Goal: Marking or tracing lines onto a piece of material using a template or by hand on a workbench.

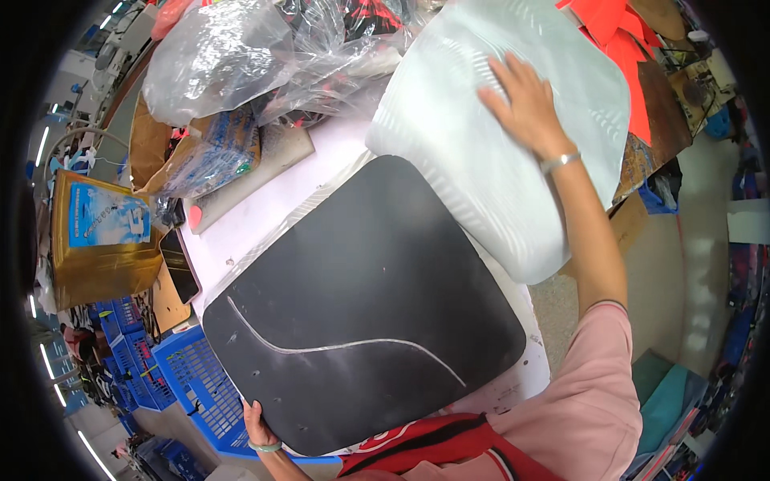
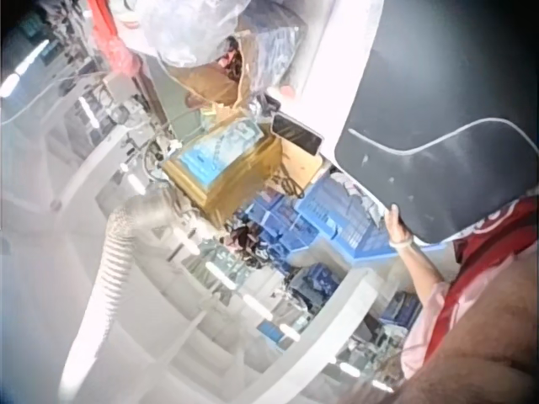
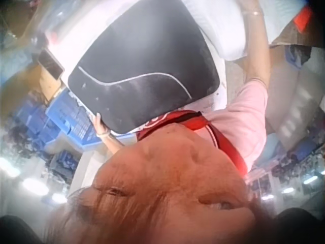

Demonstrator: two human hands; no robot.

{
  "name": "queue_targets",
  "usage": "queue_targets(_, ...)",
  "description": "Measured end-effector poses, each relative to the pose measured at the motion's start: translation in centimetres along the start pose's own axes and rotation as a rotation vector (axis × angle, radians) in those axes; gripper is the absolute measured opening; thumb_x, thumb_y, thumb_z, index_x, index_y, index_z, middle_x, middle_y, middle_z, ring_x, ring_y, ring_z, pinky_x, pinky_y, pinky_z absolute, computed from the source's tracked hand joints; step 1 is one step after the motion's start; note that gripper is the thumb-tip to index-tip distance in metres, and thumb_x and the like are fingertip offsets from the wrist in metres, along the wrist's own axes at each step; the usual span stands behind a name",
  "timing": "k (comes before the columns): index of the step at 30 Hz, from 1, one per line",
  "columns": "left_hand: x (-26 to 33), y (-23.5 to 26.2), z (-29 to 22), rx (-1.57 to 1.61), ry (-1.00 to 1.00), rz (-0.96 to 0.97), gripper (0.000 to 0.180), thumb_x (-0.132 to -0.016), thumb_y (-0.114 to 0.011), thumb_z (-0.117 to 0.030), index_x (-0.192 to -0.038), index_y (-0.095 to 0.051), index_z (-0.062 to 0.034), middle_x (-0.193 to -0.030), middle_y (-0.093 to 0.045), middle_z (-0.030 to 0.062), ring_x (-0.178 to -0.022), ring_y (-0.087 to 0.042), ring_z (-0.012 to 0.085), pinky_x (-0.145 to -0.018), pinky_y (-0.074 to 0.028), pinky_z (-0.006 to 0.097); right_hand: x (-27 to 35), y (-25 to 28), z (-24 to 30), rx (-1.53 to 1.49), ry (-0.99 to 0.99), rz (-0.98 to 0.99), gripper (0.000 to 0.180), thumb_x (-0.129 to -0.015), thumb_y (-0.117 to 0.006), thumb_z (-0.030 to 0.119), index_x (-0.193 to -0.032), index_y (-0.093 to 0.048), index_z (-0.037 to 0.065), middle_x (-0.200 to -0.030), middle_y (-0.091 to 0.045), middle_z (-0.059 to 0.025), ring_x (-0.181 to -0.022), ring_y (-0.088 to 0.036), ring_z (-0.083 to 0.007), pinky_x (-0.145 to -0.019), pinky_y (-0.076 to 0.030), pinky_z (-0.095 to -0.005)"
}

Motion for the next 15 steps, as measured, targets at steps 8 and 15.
queue_targets(8,-0.1,-0.3,-0.1,-0.062,-0.014,0.000,0.051,-0.091,-0.055,-0.011,-0.138,-0.040,0.0019,-0.130,-0.054,0.0125,-0.116,-0.053,0.0238,-0.101,-0.040,0.035,0.7,2.9,-1.5,0.100,-0.118,0.004,0.059,-0.092,-0.048,0.051,-0.138,-0.046,0.013,-0.141,-0.044,-0.0164,-0.131,-0.039,-0.0317,-0.107,-0.028,-0.0475)
queue_targets(15,-1.0,1.4,1.1,-0.090,-0.151,-0.056,0.050,-0.089,-0.057,-0.003,-0.136,-0.041,0.0028,-0.132,-0.052,0.0140,-0.117,-0.052,0.0218,-0.100,-0.040,0.032,18.7,9.7,13.8,-0.196,-0.110,0.368,0.026,-0.088,-0.063,0.025,-0.102,-0.067,0.003,-0.091,-0.065,-0.0131,-0.078,-0.063,-0.0298,-0.072,-0.049,-0.0359)
Point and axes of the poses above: each hand's wrist, its own x-axis away from the middle knuckle, its own y-axis out of the back of the hand, z = x × y, the point moved 2 cm from there along -x, towards the middle knuckle
